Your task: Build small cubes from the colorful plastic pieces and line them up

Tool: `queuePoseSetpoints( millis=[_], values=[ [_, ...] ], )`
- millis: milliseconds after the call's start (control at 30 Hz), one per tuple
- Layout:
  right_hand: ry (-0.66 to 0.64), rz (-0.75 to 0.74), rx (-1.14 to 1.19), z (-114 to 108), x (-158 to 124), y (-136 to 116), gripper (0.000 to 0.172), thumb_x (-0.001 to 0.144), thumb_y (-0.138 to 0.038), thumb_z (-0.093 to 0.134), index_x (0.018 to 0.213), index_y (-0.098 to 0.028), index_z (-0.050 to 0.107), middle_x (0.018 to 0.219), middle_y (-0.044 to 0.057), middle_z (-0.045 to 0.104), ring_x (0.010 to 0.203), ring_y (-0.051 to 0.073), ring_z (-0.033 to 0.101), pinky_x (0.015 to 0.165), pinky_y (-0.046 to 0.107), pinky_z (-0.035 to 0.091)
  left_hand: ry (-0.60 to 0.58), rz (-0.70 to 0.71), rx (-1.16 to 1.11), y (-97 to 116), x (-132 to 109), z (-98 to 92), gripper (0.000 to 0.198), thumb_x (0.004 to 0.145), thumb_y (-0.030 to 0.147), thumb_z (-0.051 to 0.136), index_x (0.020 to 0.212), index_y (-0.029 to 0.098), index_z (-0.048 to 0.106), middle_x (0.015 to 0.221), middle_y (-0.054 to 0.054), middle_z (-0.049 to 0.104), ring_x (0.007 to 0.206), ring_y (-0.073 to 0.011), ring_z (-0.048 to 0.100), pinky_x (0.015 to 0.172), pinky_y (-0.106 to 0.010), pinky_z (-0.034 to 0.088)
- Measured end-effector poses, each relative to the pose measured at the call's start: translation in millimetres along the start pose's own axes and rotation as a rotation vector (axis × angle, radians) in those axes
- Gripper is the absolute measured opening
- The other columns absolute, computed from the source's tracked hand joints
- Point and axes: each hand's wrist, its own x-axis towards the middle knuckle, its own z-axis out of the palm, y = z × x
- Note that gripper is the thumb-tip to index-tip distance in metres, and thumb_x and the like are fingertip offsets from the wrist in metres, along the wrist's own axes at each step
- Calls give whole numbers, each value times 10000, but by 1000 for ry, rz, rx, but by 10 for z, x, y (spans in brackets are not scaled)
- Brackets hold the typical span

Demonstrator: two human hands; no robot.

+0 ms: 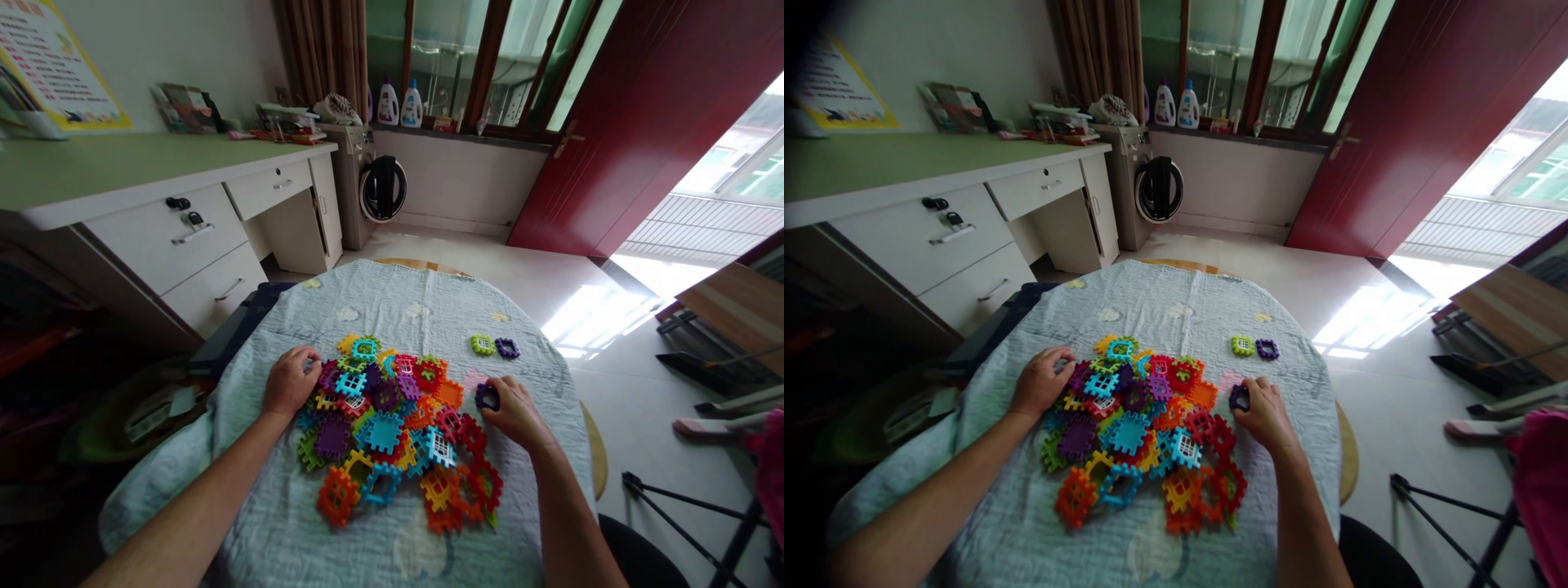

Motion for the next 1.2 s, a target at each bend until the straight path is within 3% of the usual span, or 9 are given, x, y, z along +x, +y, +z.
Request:
queuePoseSetpoints(
  millis=[300,433,633,867,1200],
  values=[
    [-39,-58,-27,-109,85,-24,402,617,-208,621,1016,-158,625,993,90,567,932,239,505,844,328,383,11,-5,0,15,-5,-7,154,789,299,491,808,209,614,1033,-103,692,1040,-254,622,995,-396,470],
    [21,-44,-22,-329,289,254,460,636,-223,611,1092,-166,607,1049,87,557,963,238,505,859,329,396,3,4,-3,1,-5,-6,160,799,303,486,825,206,610,1048,-109,688,1057,-262,619,1000,-406,467],
    [57,10,-83,-597,863,696,545,633,-197,631,1176,-167,593,1126,103,549,1007,233,511,885,326,398,-2,26,-15,-38,0,5,181,809,320,483,829,196,615,1038,-115,684,1048,-264,621,998,-415,468],
    [-29,-55,-104,-502,1290,806,538,607,-171,652,1144,-204,626,1149,90,578,1040,239,516,895,322,388,-10,19,-5,-21,-2,-11,200,815,330,478,838,198,627,1043,-116,686,1048,-264,627,994,-415,473],
    [-109,-45,-132,-454,1353,860,556,588,-185,655,1141,-236,650,1165,82,585,1021,253,534,875,338,410,-2,-3,-14,-3,1,-27,179,803,324,484,821,209,620,1037,-103,695,1047,-252,629,1001,-399,472]
  ],
)
